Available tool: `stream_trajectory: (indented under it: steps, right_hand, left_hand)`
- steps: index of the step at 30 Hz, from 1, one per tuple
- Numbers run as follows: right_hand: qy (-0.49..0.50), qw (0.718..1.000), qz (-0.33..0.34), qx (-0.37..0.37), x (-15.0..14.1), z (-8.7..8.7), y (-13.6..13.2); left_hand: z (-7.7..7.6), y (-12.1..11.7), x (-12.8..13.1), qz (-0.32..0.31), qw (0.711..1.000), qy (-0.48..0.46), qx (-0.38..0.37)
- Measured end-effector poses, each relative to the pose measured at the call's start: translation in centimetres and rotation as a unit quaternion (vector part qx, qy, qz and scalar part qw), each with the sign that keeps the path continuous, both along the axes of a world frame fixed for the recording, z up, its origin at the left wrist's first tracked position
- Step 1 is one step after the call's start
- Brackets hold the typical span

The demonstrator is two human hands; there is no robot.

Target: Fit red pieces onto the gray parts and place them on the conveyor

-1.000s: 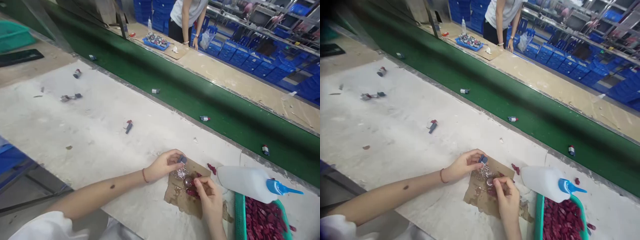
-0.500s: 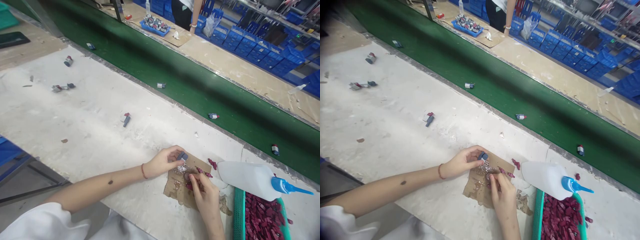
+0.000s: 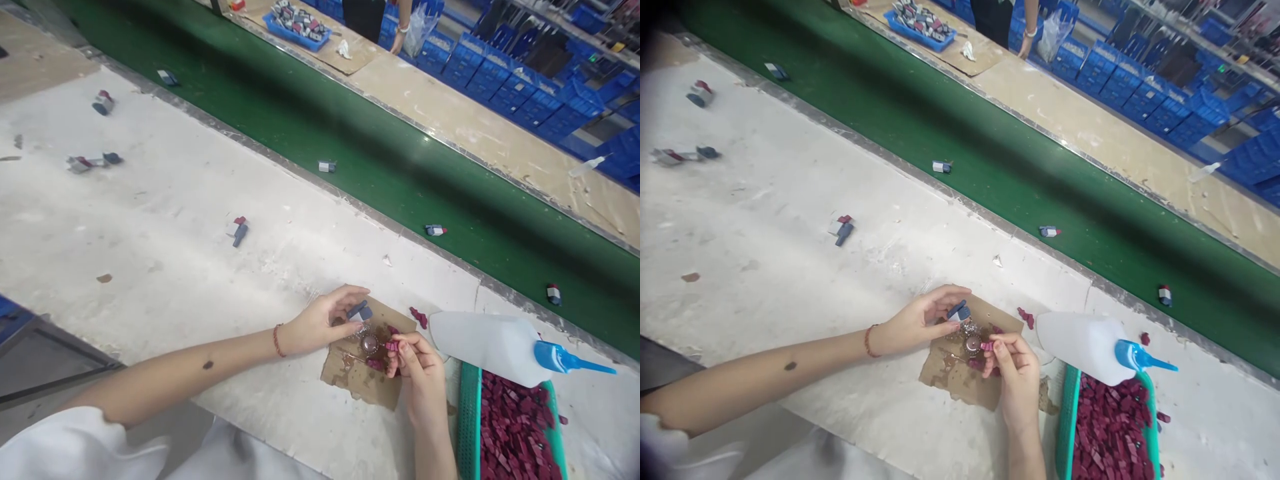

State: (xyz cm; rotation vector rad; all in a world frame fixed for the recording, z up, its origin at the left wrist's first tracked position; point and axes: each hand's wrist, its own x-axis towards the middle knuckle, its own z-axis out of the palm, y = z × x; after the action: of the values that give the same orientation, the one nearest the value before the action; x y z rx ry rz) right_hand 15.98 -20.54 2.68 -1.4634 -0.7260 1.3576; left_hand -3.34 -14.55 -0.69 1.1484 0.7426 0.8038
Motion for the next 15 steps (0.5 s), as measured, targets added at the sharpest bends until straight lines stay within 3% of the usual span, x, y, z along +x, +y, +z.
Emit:
stream_trajectory:
  steps: [9,15]
  right_hand:
    - [0.019,0.999,-0.003,0.039,-0.24,-0.08,-0.17]
    - [-0.014,0.997,-0.036,0.070,-0.85,0.23,-0.20]
  left_hand:
    - [0.02,-0.48,-0.15,-0.038,0.999,0.003,-0.021]
    - [0.04,-0.44,-0.11,-0.076,0.987,-0.082,-0.114]
